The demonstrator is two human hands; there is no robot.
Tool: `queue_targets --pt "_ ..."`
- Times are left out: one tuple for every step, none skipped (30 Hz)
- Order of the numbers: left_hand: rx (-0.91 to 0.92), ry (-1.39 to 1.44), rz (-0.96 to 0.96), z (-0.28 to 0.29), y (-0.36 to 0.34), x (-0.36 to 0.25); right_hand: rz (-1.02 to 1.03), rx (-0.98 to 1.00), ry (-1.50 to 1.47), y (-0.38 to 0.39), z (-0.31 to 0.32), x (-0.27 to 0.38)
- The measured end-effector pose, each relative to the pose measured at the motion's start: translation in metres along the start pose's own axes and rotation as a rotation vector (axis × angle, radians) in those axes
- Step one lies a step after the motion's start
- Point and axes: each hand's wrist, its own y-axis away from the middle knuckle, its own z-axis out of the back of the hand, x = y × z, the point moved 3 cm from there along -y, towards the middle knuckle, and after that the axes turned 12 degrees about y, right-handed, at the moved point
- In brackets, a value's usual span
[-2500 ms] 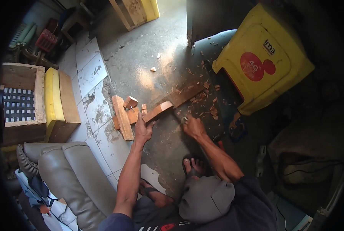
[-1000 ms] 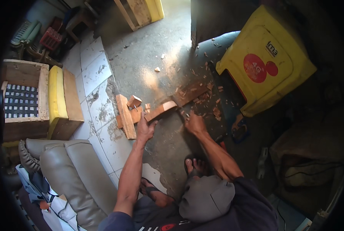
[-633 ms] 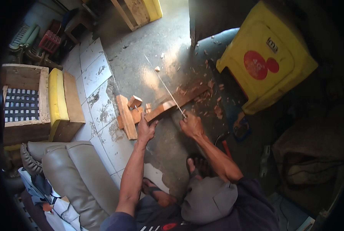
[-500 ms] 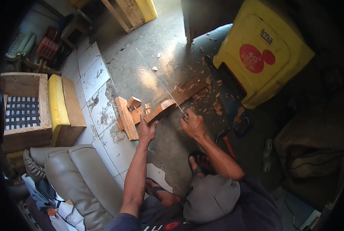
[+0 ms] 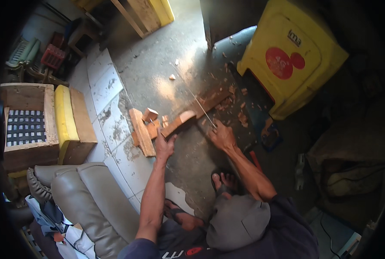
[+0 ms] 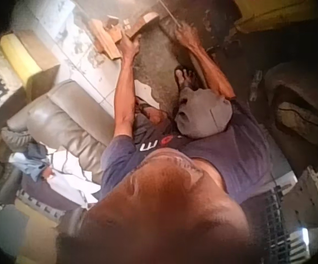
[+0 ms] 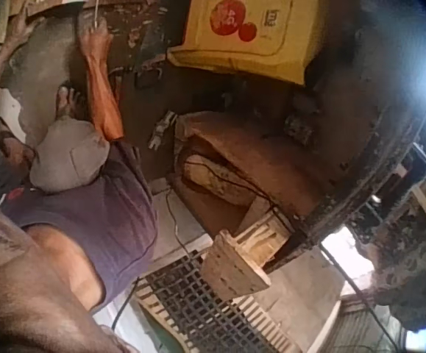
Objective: The person carves a wood piece with a machete, refines the shape with a knife, and uses a hand drill to make a hole in the wood.
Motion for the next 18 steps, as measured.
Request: queue_targets --pt "0.009 0.061 0.068 -0.001 -0.001 0.003 0.024 0.01 -0.034 0.0 0.0 0.0" --pt "-0.004 0.042 0.033 0.0 0.0 0.002 0.028 0.068 -0.036 0.0 -0.003 0.001" --pt "-0.009 0.003 0.01 -0.001 -0.002 0.001 0.062 0.05 0.035 -0.001 -0.003 0.003" --pt "-0.008 -0.032 0.022 0.0 0.0 0.001 0.048 0.113 0.136 -0.003 -0.006 0.004" --pt "-0.006 -0.068 0.078 -0.001 -0.001 0.002 0.052 0.22 0.227 -0.004 -0.01 0.006" --pt "-0.022 -0.063 0.091 -0.001 0.001 0.002 0.052 0.105 0.196 -0.007 -0.008 0.008" --pt "-0.036 -0.049 0.053 -0.002 0.001 0.001 0.021 0.061 0.128 -0.008 -0.007 0.009" --pt "-0.05 -0.041 0.062 -0.003 0.004 0.003 -0.012 0.043 0.048 -0.008 -0.006 0.009" --pt "-0.053 -0.032 0.077 -0.004 0.005 0.006 -0.054 0.0 -0.047 -0.007 -0.004 0.008" --pt "-0.096 0.03 0.072 -0.005 0.008 0.009 -0.054 0.02 -0.086 -0.005 -0.003 0.008" --pt "-0.122 0.068 0.125 -0.006 0.009 0.016 -0.054 0.013 -0.129 -0.002 -0.001 0.008" --pt "-0.145 0.12 0.161 -0.008 0.012 0.023 -0.116 0.061 -0.125 0.003 0.0 0.005" --pt "-0.162 0.184 0.264 -0.01 0.016 0.031 -0.071 0.02 -0.128 0.007 0.004 0.005" --pt "-0.188 0.16 0.345 -0.01 0.02 0.038 -0.082 0.022 -0.088 0.013 0.007 0.005" --pt "-0.192 0.142 0.28 -0.012 0.021 0.04 -0.111 0.065 -0.03 0.017 0.009 0.004" --pt "-0.201 0.141 0.285 -0.013 0.023 0.043 -0.064 0.014 -0.048 0.02 0.012 0.006" --pt "-0.195 0.166 0.341 -0.015 0.025 0.045 -0.044 0.015 -0.049 0.023 0.014 0.007" --pt "-0.213 0.118 0.291 -0.015 0.025 0.043 0.014 -0.017 -0.063 0.024 0.015 0.01"
